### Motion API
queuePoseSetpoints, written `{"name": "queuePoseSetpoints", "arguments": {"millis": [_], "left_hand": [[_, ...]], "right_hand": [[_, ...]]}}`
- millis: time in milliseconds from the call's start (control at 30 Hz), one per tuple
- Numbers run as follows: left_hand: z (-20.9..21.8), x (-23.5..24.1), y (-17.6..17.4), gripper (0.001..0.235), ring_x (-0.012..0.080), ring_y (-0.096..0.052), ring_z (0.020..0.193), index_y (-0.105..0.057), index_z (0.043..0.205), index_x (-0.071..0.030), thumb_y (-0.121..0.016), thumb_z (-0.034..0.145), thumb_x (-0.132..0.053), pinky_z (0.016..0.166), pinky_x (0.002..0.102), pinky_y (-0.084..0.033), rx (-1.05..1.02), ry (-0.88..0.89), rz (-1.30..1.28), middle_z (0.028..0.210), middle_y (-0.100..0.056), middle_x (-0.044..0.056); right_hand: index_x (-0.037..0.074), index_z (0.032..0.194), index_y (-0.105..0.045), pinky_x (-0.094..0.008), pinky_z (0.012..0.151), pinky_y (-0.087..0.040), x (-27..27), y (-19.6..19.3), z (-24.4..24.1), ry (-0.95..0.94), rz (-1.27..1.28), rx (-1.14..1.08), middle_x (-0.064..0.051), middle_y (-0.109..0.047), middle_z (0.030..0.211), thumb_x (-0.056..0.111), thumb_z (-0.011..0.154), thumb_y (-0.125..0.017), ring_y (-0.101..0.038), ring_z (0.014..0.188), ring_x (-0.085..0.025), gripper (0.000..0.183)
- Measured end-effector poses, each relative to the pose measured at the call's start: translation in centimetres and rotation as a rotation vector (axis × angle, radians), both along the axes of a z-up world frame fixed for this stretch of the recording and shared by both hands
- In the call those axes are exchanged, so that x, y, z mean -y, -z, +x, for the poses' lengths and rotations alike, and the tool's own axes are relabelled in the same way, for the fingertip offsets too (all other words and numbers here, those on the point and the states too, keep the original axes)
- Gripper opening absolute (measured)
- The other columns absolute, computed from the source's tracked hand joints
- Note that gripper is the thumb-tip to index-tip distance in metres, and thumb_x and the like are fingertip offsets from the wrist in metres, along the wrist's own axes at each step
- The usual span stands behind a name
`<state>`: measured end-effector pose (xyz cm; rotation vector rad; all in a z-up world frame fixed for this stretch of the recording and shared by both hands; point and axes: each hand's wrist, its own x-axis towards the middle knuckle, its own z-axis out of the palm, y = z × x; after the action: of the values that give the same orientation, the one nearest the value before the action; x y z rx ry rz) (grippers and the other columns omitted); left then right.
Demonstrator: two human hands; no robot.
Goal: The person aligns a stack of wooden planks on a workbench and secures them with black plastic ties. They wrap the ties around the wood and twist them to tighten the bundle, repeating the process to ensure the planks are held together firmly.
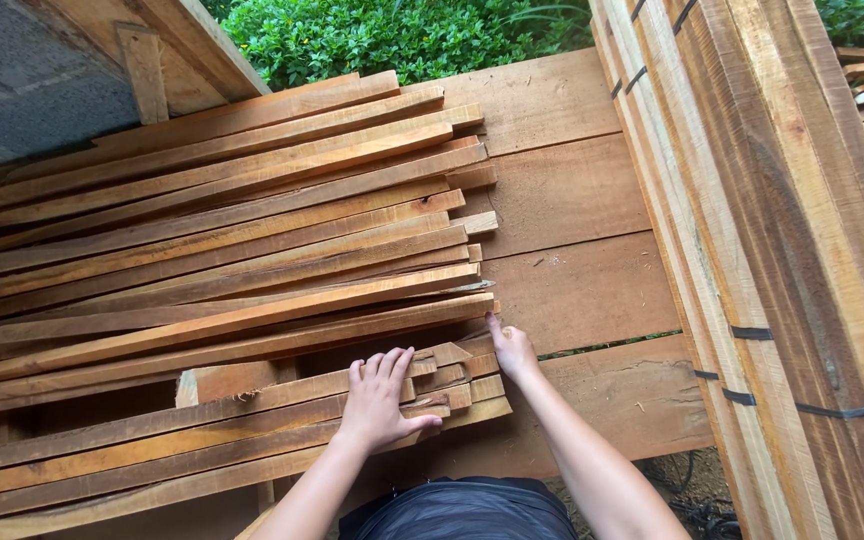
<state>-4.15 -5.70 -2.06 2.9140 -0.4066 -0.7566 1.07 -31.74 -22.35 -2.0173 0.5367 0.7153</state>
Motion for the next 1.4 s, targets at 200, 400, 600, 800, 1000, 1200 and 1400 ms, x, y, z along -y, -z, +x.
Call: {"name": "queuePoseSetpoints", "arguments": {"millis": [200,400,600,800,1000,1200,1400], "left_hand": [[1.0,-0.3,1.0,0.099,0.0287,-0.051,0.124,-0.055,0.14,-0.009,-0.061,0.076,-0.084,0.105,0.046,-0.037,0.119,-0.095,-0.107,0.138,-0.057,0.011],[2.0,0.1,3.2,0.067,0.0269,-0.06,0.11,-0.068,0.124,-0.013,-0.069,0.082,-0.065,0.094,0.043,-0.046,0.108,-0.175,-0.096,0.126,-0.066,0.005],[3.2,1.4,2.9,0.06,0.0258,-0.062,0.109,-0.069,0.123,-0.015,-0.072,0.081,-0.057,0.092,0.043,-0.048,-0.006,-0.211,-0.033,0.119,-0.068,0.005],[2.8,0.6,3.9,0.051,0.0251,-0.065,0.104,-0.073,0.117,-0.013,-0.074,0.082,-0.05,0.089,0.043,-0.048,0.11,-0.2,-0.152,0.114,-0.07,0.005],[2.4,0.7,3.7,0.04,0.0241,-0.067,0.098,-0.074,0.109,-0.01,-0.076,0.084,-0.041,0.089,0.042,-0.047,0.244,-0.189,-0.305,0.107,-0.073,0.003],[2.3,0.7,4.2,0.042,0.0263,-0.066,0.1,-0.075,0.106,-0.007,-0.077,0.081,-0.041,0.088,0.043,-0.047,0.324,-0.098,-0.281,0.105,-0.072,0.006],[2.8,2.7,4.0,0.043,0.026,-0.064,0.101,-0.073,0.111,-0.007,-0.073,0.086,-0.043,0.089,0.043,-0.046,0.289,-0.063,-0.276,0.104,-0.07,0.007]], "right_hand": [[0.009,0.072,-0.053,-0.035,0.067,-0.05,-1.1,2.3,-0.9,-0.038,0.045,0.005,-0.007,-0.056,0.068,0.085,0.09,-0.036,-0.055,0.066,-0.02,0.08],[0.008,0.073,-0.054,-0.036,0.07,-0.05,-1.7,2.6,-1.3,-0.007,0.062,0.052,-0.006,-0.057,0.068,0.08,0.09,-0.042,-0.056,0.067,-0.019,0.075],[0.0,0.094,-0.062,-0.044,0.084,-0.055,-2.5,2.7,-1.5,-0.027,0.074,0.018,-0.016,-0.067,0.089,0.069,0.098,-0.048,-0.065,0.087,-0.031,0.071],[-0.005,0.126,-0.068,-0.042,0.108,-0.047,-2.8,5.3,-1.9,0.063,0.213,-0.002,-0.023,-0.072,0.125,0.069,0.094,-0.045,-0.066,0.123,-0.034,0.083],[-0.006,0.155,-0.033,-0.044,0.126,-0.019,-1.8,5.1,-1.1,0.132,0.32,-0.149,-0.027,-0.029,0.163,0.089,0.087,-0.019,-0.023,0.156,-0.035,0.118],[-0.007,0.157,-0.025,-0.049,0.127,-0.016,-1.8,4.2,-0.9,0.082,0.308,-0.196,-0.027,-0.021,0.166,0.095,0.079,-0.012,-0.017,0.157,-0.038,0.129],[-0.002,0.159,-0.025,-0.049,0.126,-0.017,-1.6,3.7,-0.8,0.102,0.361,-0.209,-0.024,-0.022,0.167,0.094,0.078,-0.015,-0.019,0.157,-0.035,0.126]]}}
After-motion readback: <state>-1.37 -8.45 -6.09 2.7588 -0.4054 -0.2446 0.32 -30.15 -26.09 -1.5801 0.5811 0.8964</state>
